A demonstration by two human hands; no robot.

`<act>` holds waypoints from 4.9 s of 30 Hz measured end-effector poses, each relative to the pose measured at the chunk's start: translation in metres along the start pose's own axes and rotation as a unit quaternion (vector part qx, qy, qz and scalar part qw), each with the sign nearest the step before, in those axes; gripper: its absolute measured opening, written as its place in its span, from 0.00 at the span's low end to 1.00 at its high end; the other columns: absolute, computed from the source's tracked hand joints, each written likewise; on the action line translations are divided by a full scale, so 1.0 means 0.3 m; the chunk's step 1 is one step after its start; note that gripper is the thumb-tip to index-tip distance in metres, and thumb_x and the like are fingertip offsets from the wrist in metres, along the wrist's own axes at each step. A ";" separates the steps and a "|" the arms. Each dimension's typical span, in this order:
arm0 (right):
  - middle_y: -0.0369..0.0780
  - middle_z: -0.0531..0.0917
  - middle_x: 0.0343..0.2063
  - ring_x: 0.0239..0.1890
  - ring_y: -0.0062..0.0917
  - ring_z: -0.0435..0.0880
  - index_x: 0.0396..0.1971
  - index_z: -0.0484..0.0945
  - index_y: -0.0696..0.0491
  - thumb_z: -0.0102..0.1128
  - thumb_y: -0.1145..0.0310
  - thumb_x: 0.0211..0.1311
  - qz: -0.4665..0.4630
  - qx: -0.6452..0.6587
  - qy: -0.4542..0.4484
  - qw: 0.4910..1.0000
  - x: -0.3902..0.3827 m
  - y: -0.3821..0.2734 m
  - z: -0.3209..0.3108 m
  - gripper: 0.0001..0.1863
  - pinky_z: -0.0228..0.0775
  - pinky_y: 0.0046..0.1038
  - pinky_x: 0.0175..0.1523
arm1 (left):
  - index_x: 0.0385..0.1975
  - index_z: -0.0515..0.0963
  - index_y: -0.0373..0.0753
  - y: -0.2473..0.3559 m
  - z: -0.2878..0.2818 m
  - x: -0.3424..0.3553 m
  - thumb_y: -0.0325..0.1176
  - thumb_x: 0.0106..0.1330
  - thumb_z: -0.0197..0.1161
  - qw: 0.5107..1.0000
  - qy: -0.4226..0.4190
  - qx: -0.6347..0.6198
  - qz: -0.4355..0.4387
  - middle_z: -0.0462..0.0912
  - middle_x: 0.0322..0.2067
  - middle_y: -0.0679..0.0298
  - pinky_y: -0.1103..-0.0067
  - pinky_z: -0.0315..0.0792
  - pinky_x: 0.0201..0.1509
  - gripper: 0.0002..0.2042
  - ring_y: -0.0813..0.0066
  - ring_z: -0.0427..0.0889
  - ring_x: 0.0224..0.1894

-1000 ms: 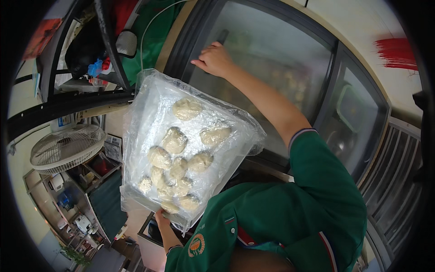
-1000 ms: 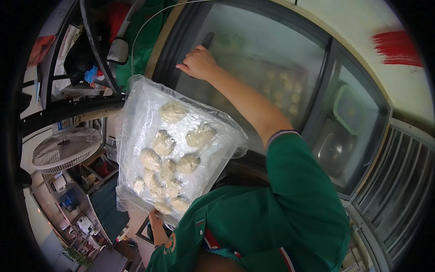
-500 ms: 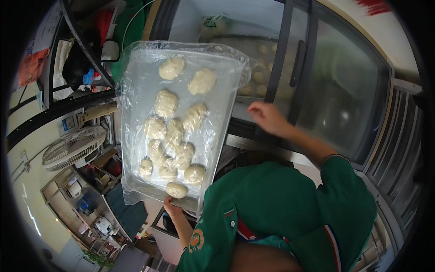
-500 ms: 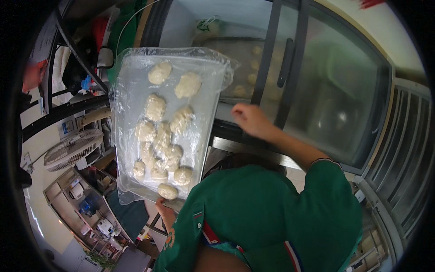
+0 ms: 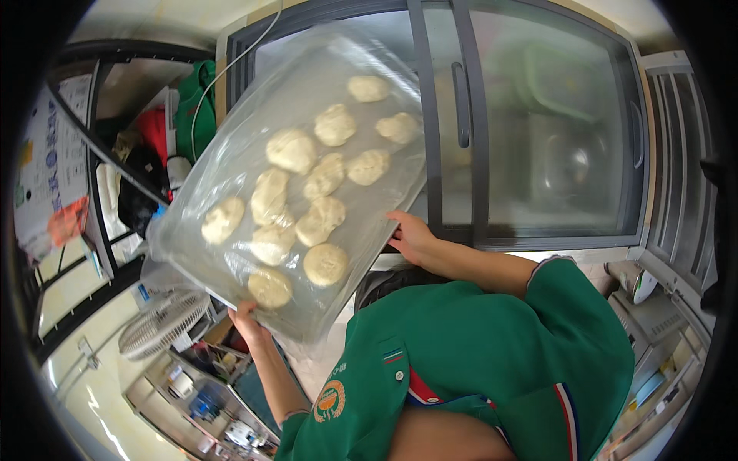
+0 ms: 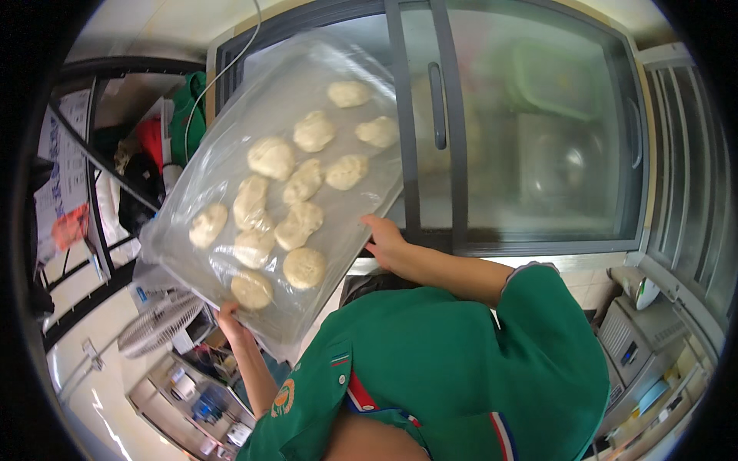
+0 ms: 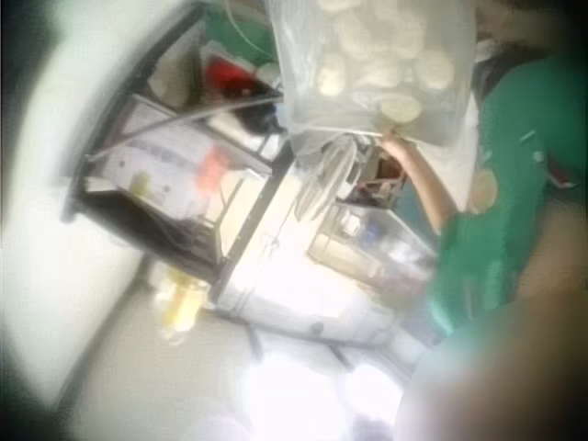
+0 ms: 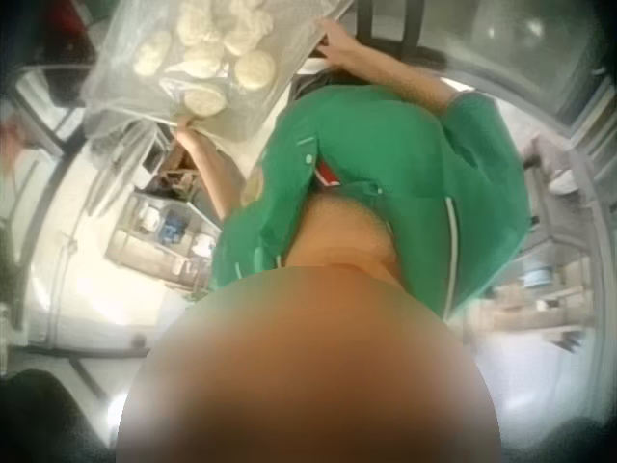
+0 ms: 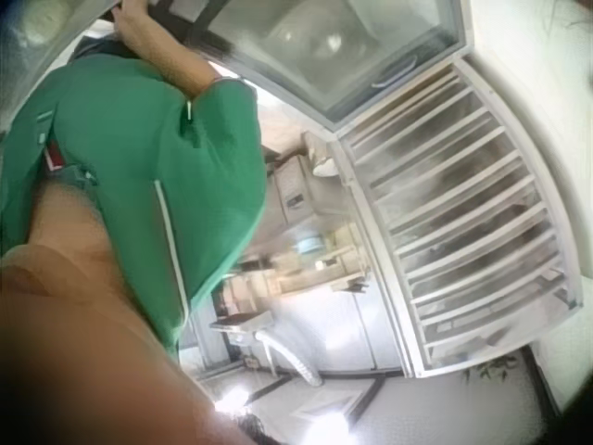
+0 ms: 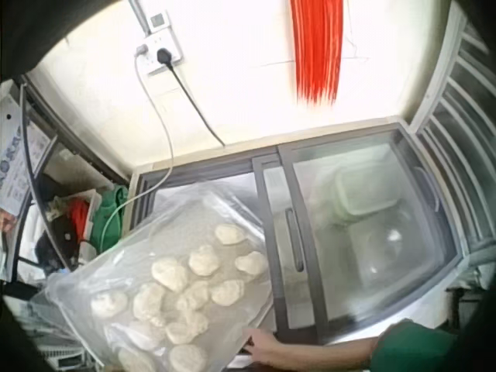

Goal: The person arranges baked buns on a wire rack using tongs, then moves to a griddle to flip and cook more buns. They also flatten dough balls by hand on a stainless steel counter and place them on a tray.

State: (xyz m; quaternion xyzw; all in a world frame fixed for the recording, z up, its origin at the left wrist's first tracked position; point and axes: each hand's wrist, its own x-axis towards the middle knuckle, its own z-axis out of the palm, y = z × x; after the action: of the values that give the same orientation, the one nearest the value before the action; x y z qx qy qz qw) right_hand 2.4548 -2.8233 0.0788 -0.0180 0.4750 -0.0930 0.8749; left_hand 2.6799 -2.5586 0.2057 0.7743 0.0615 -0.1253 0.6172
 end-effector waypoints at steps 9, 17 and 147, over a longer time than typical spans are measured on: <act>0.43 0.77 0.46 0.53 0.35 0.75 0.46 0.71 0.57 0.57 0.58 0.63 -0.137 0.230 0.206 0.941 0.357 -0.010 -0.073 0.19 0.64 0.42 0.63 | 0.52 0.70 0.31 -0.142 0.828 0.676 0.20 0.45 0.55 0.913 -0.389 0.057 -0.104 0.80 0.42 0.59 0.74 0.74 0.43 0.27 0.68 0.79 0.41; 0.38 0.78 0.44 0.49 0.30 0.77 0.50 0.71 0.51 0.60 0.55 0.63 -0.124 0.224 0.254 0.933 0.677 -0.037 -0.155 0.21 0.70 0.39 0.56 | 0.48 0.74 0.29 -0.629 1.314 0.997 0.20 0.42 0.55 0.855 -0.459 0.187 -0.155 0.80 0.36 0.57 0.74 0.72 0.40 0.26 0.65 0.78 0.36; 0.47 0.81 0.39 0.45 0.44 0.81 0.47 0.77 0.54 0.63 0.60 0.58 -0.019 0.117 0.771 0.626 -3.701 4.550 -5.151 0.20 0.73 0.41 0.51 | 0.42 0.78 0.36 -3.339 -1.389 -7.351 0.28 0.64 0.60 0.059 -0.651 0.053 0.755 0.77 0.46 0.49 0.61 0.75 0.45 0.09 0.47 0.79 0.45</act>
State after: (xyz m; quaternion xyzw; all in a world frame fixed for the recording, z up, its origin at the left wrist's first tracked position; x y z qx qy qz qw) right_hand 0.7739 -1.1952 -0.0127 0.1536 0.9605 -0.1447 0.1813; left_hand 0.3595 -1.7920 -0.0550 0.0436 -0.9894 -0.0490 0.1298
